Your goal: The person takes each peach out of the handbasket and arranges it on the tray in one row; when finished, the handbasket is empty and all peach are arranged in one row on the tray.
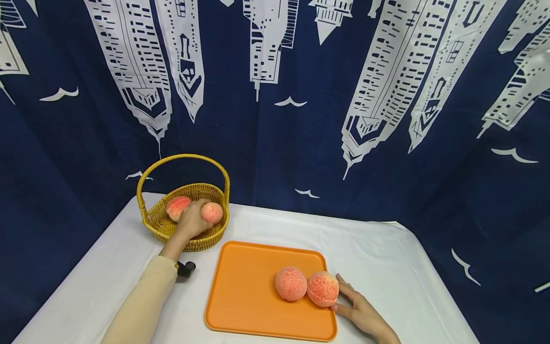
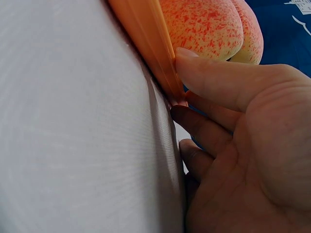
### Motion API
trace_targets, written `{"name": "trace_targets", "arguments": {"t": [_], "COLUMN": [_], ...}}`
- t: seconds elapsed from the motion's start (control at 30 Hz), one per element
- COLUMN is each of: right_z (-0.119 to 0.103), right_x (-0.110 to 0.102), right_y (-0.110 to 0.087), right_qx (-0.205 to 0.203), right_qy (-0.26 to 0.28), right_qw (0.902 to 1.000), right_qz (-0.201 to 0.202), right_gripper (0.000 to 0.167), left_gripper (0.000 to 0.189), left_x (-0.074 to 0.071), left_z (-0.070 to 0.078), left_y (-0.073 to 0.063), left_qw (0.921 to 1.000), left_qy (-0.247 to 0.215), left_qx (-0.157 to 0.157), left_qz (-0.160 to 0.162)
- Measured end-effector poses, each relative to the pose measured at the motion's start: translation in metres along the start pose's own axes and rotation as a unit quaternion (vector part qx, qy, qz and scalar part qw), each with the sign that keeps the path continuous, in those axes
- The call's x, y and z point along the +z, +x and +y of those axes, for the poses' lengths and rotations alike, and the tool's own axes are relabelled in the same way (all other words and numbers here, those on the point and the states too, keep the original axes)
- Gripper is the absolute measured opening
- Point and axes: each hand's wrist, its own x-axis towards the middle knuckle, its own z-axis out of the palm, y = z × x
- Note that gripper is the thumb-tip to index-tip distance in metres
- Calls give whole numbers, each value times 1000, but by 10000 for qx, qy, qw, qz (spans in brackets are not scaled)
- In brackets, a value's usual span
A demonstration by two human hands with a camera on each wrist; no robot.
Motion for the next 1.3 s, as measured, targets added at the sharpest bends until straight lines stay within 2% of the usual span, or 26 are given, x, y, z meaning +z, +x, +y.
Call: {"name": "trace_targets", "arguments": {"t": [0.3,0.57,0.8,1.03,1.17,1.3], "right_z": [-1,0,-2,0,2,3], "right_x": [1,0,0,0,-1,-1], "right_y": [0,1,0,0,1,1], "right_qx": [-50,24,39,-36,-93,-119], "right_qy": [27,-62,-57,-34,-43,-26], "right_qw": [10000,10000,10000,10000,9999,9999], "right_qz": [-8,47,69,33,39,8], "right_gripper": [62,63,63,63,64,65], "left_gripper": [66,67,69,66,64,63], "left_x": [-8,-15,-27,-32,-26,-16], "left_z": [6,10,23,45,55,63], "left_y": [-6,-11,-24,-45,-57,-70], "left_qw": [9979,9953,9915,9874,9861,9852], "left_qy": [-592,-921,-1269,-1575,-1623,-1635], "left_qx": [-224,-247,-256,124,355,437], "left_qz": [97,192,160,117,11,-272]}}
